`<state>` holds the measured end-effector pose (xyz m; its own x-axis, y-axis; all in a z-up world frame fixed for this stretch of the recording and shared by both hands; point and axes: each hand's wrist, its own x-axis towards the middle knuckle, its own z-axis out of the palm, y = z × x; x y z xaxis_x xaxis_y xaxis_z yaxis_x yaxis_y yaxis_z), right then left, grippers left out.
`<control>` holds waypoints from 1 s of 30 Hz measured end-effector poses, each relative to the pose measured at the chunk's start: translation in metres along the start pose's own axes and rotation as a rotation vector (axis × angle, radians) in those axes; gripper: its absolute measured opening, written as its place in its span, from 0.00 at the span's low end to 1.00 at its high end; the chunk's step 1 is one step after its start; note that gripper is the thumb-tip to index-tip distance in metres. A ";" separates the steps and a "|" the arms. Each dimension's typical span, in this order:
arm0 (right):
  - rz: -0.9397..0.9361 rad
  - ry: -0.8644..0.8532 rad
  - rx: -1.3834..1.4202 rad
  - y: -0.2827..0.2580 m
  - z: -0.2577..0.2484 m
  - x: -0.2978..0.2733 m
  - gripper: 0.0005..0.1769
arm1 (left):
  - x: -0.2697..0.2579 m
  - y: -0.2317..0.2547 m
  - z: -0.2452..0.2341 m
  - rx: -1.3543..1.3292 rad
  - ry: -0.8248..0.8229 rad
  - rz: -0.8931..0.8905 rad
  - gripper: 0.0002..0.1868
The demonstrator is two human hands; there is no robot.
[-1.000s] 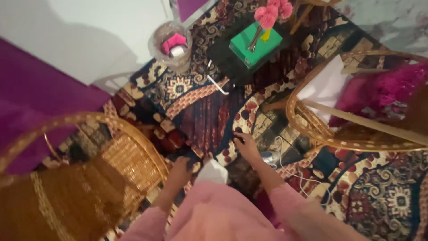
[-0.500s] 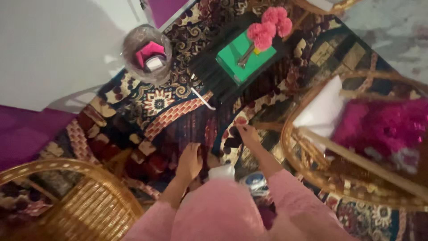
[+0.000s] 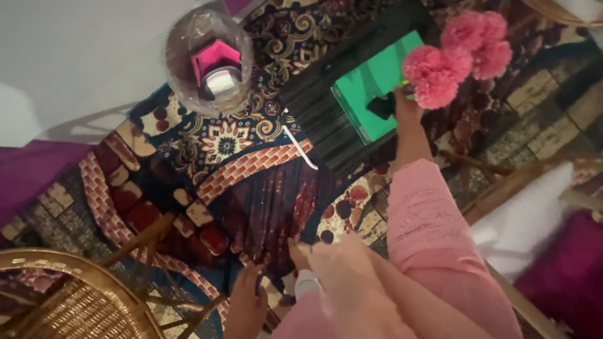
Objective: The person places a flower into a vase, handles a green folder, moves a wicker chair, and adjusts wooden poles and pillows on a bed.
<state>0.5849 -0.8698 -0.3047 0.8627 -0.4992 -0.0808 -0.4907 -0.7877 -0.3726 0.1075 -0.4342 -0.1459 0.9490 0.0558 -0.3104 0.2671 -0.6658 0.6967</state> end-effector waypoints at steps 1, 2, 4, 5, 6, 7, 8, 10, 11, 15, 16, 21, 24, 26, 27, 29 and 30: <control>0.007 -0.018 -0.039 0.002 -0.001 0.001 0.29 | -0.004 -0.006 0.009 -0.007 0.000 0.002 0.32; -0.026 -0.005 -0.059 0.001 -0.001 0.002 0.28 | -0.006 -0.012 0.016 -0.012 -0.001 0.002 0.31; -0.097 0.032 -0.094 0.004 -0.001 0.001 0.26 | -0.010 -0.021 0.030 -0.024 -0.002 0.010 0.30; -0.179 0.076 -0.094 0.004 0.000 -0.001 0.25 | -0.010 -0.024 0.036 -0.031 -0.002 0.018 0.29; -0.267 0.112 -0.086 0.009 0.001 -0.011 0.23 | -0.016 -0.026 0.040 -0.037 -0.006 0.021 0.28; -0.360 0.150 -0.079 0.010 0.001 -0.019 0.22 | -0.020 -0.028 0.044 -0.043 -0.010 0.024 0.28; -0.494 0.198 -0.061 0.009 0.001 -0.029 0.21 | -0.018 -0.029 0.046 -0.045 0.009 0.027 0.27; -0.763 0.287 -0.025 0.002 -0.006 -0.059 0.19 | -0.010 -0.027 0.044 -0.047 0.049 0.037 0.24; -0.907 0.320 0.011 -0.003 -0.011 -0.085 0.18 | -0.010 -0.021 0.038 -0.029 0.101 0.023 0.23; -1.060 -0.130 0.404 -0.061 -0.051 -0.192 0.13 | 0.013 0.023 -0.011 -0.118 0.116 -0.073 0.20; -0.988 -0.382 0.555 -0.084 -0.066 -0.220 0.13 | 0.023 0.037 -0.031 -0.180 0.067 -0.102 0.20; -0.820 -0.817 0.608 -0.188 -0.184 -0.359 0.16 | 0.024 0.105 -0.111 -0.115 0.420 0.177 0.41; -0.834 -0.903 0.679 -0.232 -0.246 -0.422 0.15 | 0.008 0.104 -0.144 0.025 0.548 0.370 0.40; -0.868 -0.937 0.670 -0.244 -0.271 -0.460 0.14 | -0.014 0.091 -0.154 0.011 0.488 0.343 0.33; -0.865 -0.970 0.668 -0.250 -0.278 -0.476 0.15 | -0.023 0.084 -0.159 -0.058 0.403 0.253 0.28; -0.770 -0.894 0.766 -0.254 -0.282 -0.507 0.16 | -0.046 0.073 -0.169 -0.183 0.273 0.105 0.23; -0.680 -0.801 0.856 -0.258 -0.279 -0.521 0.17 | -0.057 0.070 -0.175 -0.244 0.234 0.029 0.22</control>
<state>0.2282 -0.5072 0.0919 0.8795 0.4727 -0.0544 0.0338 -0.1761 -0.9838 0.1014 -0.3538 0.0333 0.9618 0.2280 -0.1512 0.2452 -0.4733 0.8461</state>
